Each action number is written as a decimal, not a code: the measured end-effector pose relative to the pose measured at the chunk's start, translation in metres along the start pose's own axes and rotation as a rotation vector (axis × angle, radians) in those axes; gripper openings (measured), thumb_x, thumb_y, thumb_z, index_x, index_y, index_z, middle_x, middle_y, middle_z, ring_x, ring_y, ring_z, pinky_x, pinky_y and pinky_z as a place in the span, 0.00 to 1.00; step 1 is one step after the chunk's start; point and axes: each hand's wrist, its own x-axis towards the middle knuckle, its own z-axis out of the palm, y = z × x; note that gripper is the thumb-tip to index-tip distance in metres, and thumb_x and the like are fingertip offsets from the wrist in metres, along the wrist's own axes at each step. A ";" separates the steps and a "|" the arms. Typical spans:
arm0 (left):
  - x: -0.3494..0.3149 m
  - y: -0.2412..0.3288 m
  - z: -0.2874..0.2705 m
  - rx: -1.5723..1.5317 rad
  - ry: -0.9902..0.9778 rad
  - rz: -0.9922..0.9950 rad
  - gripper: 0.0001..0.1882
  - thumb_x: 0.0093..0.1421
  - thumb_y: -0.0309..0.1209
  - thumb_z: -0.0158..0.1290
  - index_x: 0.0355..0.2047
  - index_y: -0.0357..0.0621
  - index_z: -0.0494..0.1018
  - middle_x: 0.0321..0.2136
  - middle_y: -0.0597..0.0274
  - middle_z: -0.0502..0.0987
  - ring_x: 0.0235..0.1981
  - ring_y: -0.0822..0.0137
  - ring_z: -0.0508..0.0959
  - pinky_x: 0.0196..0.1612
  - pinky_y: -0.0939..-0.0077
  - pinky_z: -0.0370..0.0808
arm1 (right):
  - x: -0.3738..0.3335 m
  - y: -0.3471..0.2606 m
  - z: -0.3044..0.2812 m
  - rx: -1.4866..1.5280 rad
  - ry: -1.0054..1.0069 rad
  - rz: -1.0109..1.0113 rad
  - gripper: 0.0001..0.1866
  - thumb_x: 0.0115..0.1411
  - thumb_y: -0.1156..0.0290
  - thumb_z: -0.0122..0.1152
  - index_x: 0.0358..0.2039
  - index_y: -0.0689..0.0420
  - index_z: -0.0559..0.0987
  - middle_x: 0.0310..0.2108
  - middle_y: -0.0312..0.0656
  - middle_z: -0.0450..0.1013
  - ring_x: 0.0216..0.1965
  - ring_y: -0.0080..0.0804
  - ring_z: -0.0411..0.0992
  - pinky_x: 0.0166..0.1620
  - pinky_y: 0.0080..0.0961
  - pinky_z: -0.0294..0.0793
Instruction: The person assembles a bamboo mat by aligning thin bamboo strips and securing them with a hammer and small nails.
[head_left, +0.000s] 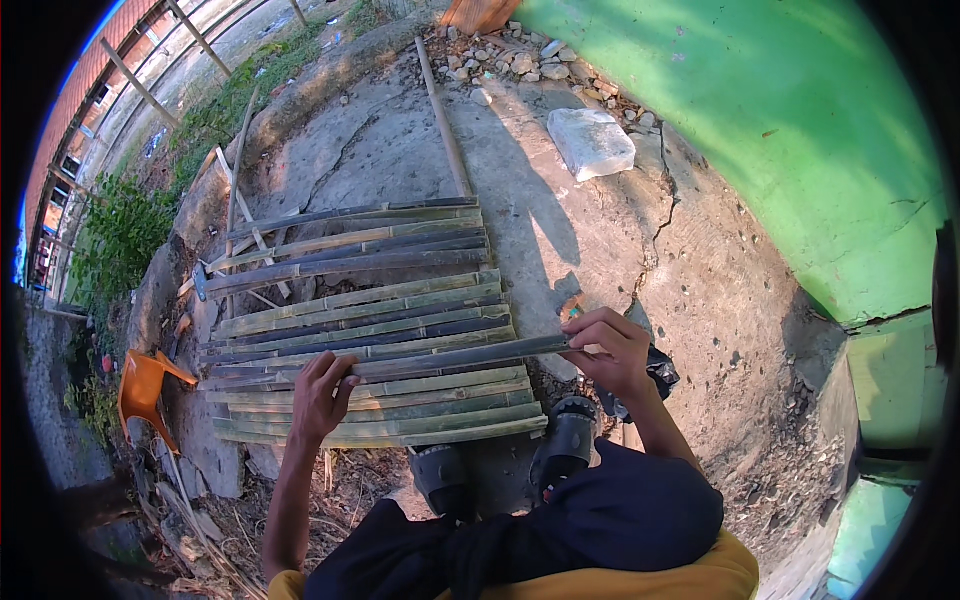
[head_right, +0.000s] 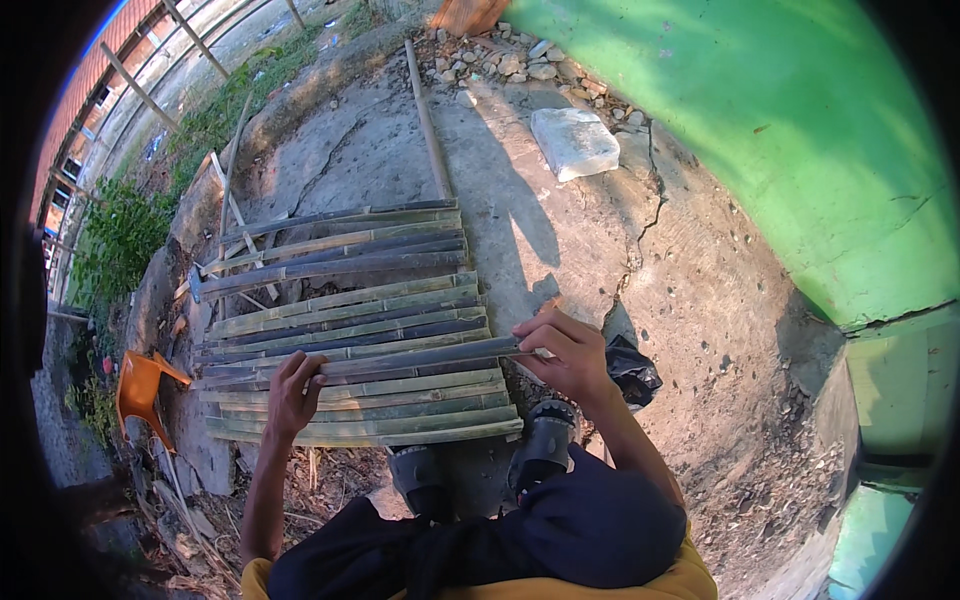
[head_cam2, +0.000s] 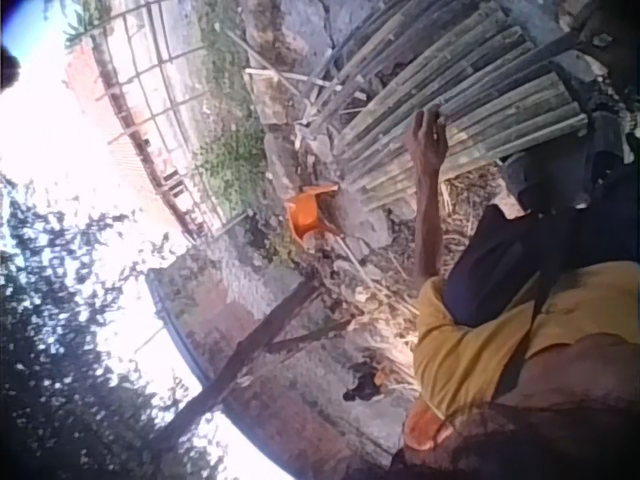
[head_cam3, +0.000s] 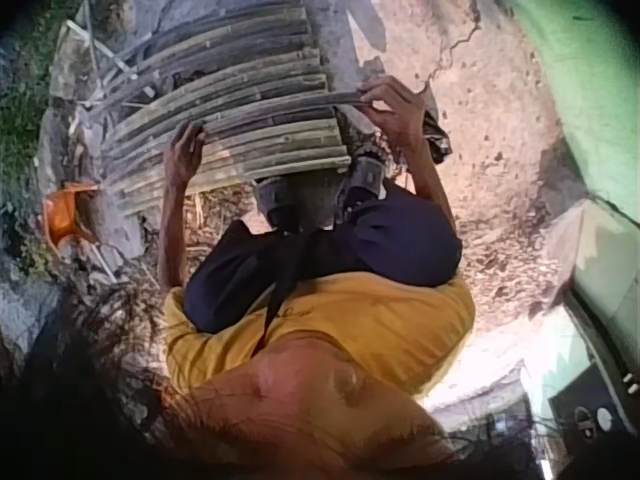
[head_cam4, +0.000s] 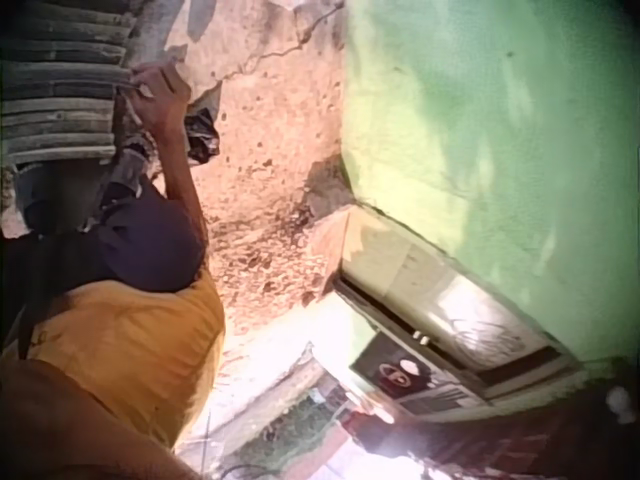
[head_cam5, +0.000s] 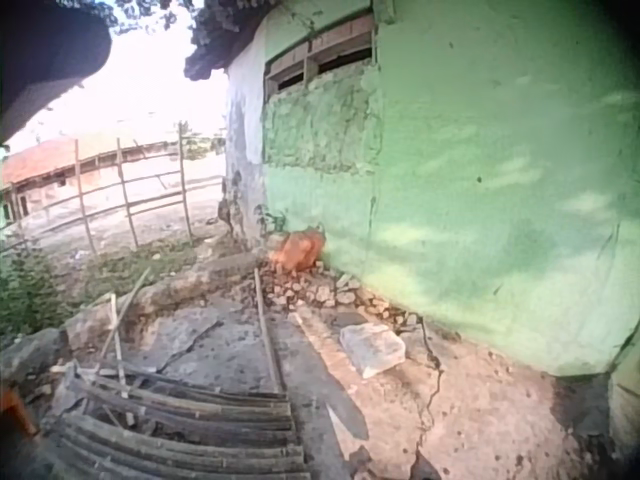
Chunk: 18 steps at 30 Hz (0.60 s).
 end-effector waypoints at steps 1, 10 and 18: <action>0.000 -0.001 -0.002 0.003 0.003 -0.005 0.13 0.64 0.35 0.57 0.44 0.41 0.77 0.29 0.55 0.72 0.30 0.51 0.73 0.36 0.57 0.70 | 0.000 0.000 0.002 0.004 -0.003 -0.004 0.16 0.44 0.77 0.81 0.28 0.54 0.79 0.34 0.37 0.82 0.36 0.31 0.83 0.36 0.24 0.82; 0.001 -0.016 -0.008 0.069 0.086 0.058 0.13 0.62 0.36 0.59 0.42 0.41 0.76 0.29 0.56 0.70 0.30 0.52 0.72 0.37 0.57 0.69 | 0.003 -0.005 0.008 -0.038 -0.003 -0.053 0.18 0.42 0.79 0.82 0.29 0.55 0.78 0.35 0.41 0.81 0.36 0.33 0.83 0.38 0.25 0.83; -0.001 -0.016 -0.008 0.023 0.102 0.057 0.12 0.59 0.32 0.60 0.42 0.40 0.76 0.29 0.55 0.70 0.30 0.51 0.72 0.36 0.58 0.69 | -0.004 -0.007 0.026 0.318 0.091 0.287 0.19 0.46 0.76 0.83 0.34 0.57 0.78 0.36 0.42 0.81 0.37 0.27 0.81 0.40 0.23 0.82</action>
